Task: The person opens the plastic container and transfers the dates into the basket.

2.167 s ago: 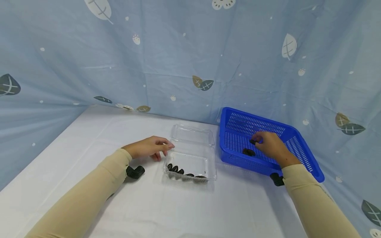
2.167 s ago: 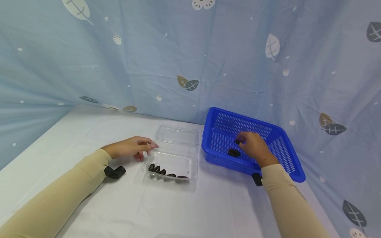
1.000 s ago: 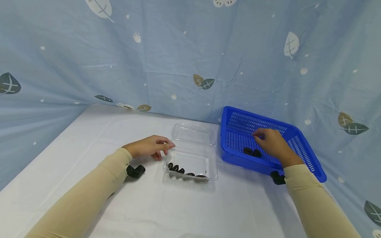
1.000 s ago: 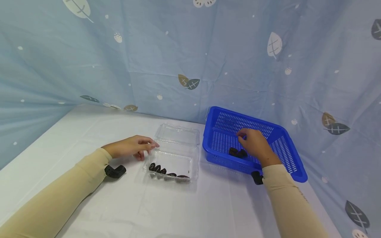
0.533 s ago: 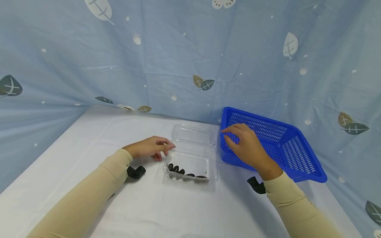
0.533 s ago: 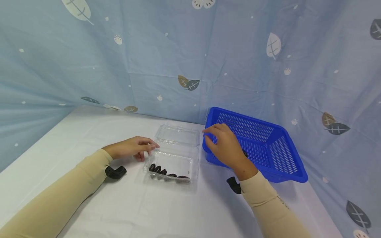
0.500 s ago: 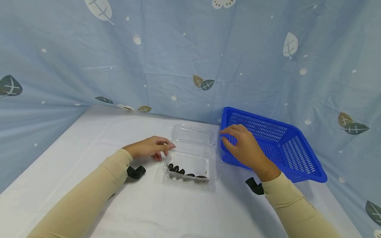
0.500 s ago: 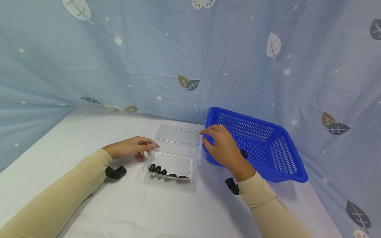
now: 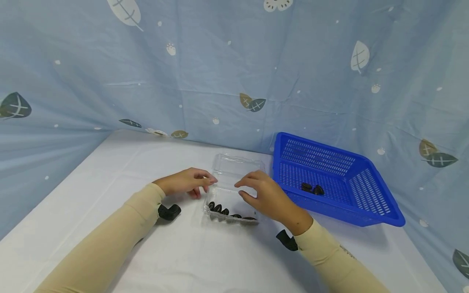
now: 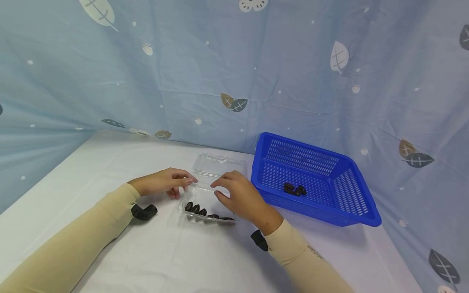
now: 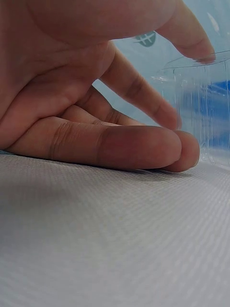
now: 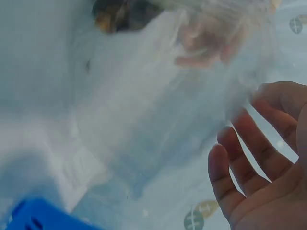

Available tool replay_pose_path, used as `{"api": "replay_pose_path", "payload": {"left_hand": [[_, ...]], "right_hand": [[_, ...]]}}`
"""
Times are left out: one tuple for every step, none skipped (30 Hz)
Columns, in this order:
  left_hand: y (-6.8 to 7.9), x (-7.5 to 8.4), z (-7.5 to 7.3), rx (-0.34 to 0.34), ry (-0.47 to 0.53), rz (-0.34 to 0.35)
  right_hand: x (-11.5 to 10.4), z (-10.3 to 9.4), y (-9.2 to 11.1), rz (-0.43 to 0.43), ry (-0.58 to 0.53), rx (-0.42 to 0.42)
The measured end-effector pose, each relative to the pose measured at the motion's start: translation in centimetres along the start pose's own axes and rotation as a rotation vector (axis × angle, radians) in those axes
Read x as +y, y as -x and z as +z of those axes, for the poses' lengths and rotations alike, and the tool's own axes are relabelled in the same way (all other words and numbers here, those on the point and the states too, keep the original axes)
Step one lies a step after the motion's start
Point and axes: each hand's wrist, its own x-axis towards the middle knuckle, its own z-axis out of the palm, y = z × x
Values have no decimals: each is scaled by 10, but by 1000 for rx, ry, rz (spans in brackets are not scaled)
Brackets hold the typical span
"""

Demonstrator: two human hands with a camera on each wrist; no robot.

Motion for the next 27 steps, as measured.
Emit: {"api": "replay_pose_path", "payload": {"left_hand": [[0, 0, 0, -2, -2, -1], [0, 0, 0, -2, -2, -1], [0, 0, 0, -3, -4, 1], [0, 0, 0, -4, -5, 2], [0, -1, 0, -5, -7, 5], [0, -1, 0, -6, -6, 7], [0, -1, 0, -8, -6, 9], [0, 0, 0, -8, -5, 11], [0, 0, 0, -9, -6, 12], [1, 0, 0, -10, -6, 13], [1, 0, 0, -10, -7, 14], [1, 0, 0, -10, -7, 13], [1, 1, 0, -9, -8, 13], [1, 1, 0, -8, -9, 12], [1, 1, 0, -9, -10, 11], [1, 1, 0, -9, -10, 11], [0, 1, 0, -10, -11, 12], [0, 1, 0, -11, -10, 11], [0, 1, 0, -13, -10, 11], [0, 1, 0, -15, -9, 11], [0, 1, 0, -16, -8, 11], [0, 1, 0, -15, -9, 10], [0, 1, 0, -15, -9, 10], [0, 1, 0, -14, -8, 8], [0, 1, 0, -13, -6, 7], [1, 0, 0, -12, -6, 6], [1, 0, -1, -12, -5, 4]], "right_hand": [[-1, 3, -1, -1, -9, -15], [-2, 6, -3, 1, -18, -29], [-3, 8, -4, 5, -30, -44], [-5, 11, -6, 8, -41, -60], [-6, 14, -7, 15, -55, -76], [-6, 16, -9, 22, -68, -94], [-7, 19, -10, 29, -81, -110], [-8, 21, -11, 39, -97, -126], [-8, 23, -13, 45, -113, -140], [-9, 25, -14, 52, -128, -149], [-9, 27, -15, 57, -143, -156], [-9, 30, -17, 60, -158, -162], [-10, 31, -18, 59, -173, -166], [-10, 33, -19, 60, -189, -173], [-9, 35, -19, 60, -206, -180], [-10, 37, -20, 59, -224, -188], [-9, 38, -21, 56, -241, -196], [-9, 40, -21, 54, -259, -207], [-9, 42, -21, 52, -273, -218], [-9, 43, -21, 51, -286, -229], [-8, 45, -21, 48, -296, -239], [-8, 46, -21, 43, -306, -244], [-8, 47, -21, 37, -313, -249], [-8, 48, -22, 34, -319, -254], [-8, 49, -22, 31, -327, -260], [-8, 50, -22, 28, -339, -264], [-7, 51, -22, 25, -351, -268]]}}
